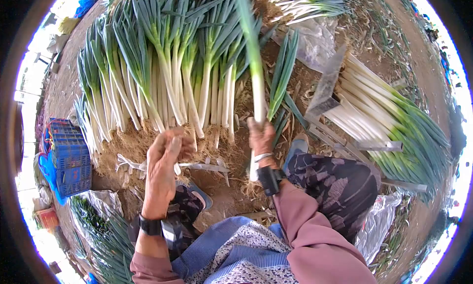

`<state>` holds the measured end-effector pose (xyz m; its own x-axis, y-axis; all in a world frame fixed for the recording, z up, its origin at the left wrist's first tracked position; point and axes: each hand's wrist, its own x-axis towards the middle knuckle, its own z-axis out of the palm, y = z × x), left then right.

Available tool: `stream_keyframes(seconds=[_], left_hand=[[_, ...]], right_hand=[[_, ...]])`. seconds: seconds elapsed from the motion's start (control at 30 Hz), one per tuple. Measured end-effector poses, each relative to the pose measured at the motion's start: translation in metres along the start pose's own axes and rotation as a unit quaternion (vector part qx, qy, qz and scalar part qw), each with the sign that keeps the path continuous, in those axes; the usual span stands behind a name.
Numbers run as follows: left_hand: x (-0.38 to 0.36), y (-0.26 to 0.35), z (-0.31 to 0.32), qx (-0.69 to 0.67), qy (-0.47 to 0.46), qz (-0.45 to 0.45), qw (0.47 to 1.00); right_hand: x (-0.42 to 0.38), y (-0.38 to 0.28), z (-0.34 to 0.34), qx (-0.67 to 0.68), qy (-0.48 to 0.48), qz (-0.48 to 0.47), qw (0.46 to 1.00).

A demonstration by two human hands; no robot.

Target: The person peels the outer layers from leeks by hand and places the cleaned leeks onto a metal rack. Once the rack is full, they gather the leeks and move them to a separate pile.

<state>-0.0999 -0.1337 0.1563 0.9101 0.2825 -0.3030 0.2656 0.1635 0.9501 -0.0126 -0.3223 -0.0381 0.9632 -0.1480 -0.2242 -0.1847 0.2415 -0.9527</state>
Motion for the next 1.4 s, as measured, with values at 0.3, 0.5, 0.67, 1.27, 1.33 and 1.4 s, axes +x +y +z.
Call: stream_keyframes(seconds=[0.3, 0.5, 0.67, 1.27, 1.33, 1.4], left_hand=[[-0.036, 0.005, 0.011, 0.143, -0.21, -0.138, 0.957], [-0.04, 0.022, 0.015, 0.161, -0.236, -0.148, 0.947], [-0.036, 0.02, 0.009, 0.131, -0.223, -0.135, 0.957], [-0.04, -0.006, 0.01, 0.164, -0.126, -0.101, 0.973], [-0.04, -0.022, 0.016, 0.126, -0.022, -0.076, 0.989], [-0.032, -0.025, 0.004, 0.177, -0.02, -0.123, 0.976]], right_hand=[[0.054, 0.11, -0.118, -0.646, 0.121, -0.052, 0.752], [0.08, 0.097, 0.01, -0.393, -0.064, -0.281, 0.873], [0.09, 0.134, 0.135, -0.348, -0.073, -0.145, 0.923], [0.066, 0.027, 0.049, 0.038, -0.148, 0.272, 0.95], [0.028, 0.012, 0.055, 0.062, -0.198, 0.211, 0.955], [-0.001, -0.006, 0.074, 0.096, -0.21, 0.192, 0.954]])
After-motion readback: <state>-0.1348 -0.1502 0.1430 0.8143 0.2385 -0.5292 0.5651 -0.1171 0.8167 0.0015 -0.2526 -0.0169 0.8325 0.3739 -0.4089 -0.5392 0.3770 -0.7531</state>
